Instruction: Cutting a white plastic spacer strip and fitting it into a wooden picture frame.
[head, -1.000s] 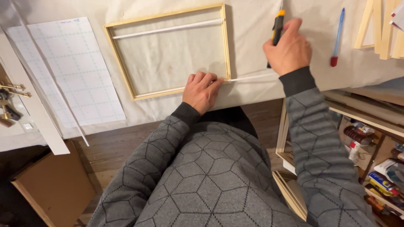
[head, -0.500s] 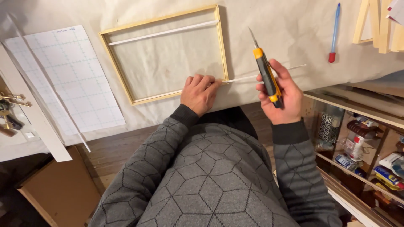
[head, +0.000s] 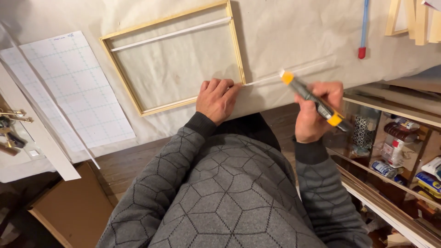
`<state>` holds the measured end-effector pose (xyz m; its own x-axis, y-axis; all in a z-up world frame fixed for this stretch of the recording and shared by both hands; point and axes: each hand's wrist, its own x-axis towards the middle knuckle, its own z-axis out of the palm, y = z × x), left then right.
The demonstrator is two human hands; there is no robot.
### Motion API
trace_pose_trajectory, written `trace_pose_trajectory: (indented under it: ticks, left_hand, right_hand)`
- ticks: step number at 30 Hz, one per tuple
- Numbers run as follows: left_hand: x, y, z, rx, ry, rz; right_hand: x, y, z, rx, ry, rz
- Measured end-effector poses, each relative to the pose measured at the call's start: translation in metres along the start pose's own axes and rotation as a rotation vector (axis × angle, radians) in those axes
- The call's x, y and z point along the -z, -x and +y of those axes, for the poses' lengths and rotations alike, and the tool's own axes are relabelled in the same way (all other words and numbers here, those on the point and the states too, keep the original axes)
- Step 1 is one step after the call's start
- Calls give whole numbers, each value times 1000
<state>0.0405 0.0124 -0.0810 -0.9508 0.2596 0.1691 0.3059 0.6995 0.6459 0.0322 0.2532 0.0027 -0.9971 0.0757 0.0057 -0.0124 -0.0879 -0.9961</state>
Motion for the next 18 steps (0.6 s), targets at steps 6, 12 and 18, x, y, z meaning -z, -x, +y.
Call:
trace_pose_trajectory:
  ticks: [6,12,18]
  left_hand:
    - [-1,1,-1,-7,-7,17]
    - [1,0,-2,-1,1,17]
    - [-1,1,-3,-3,0,32]
  right_hand:
    - [-13,11,-12,54,379,73]
    - [-21,8,-14,-74,158,58]
    - [-16,13,-8,7,467,50]
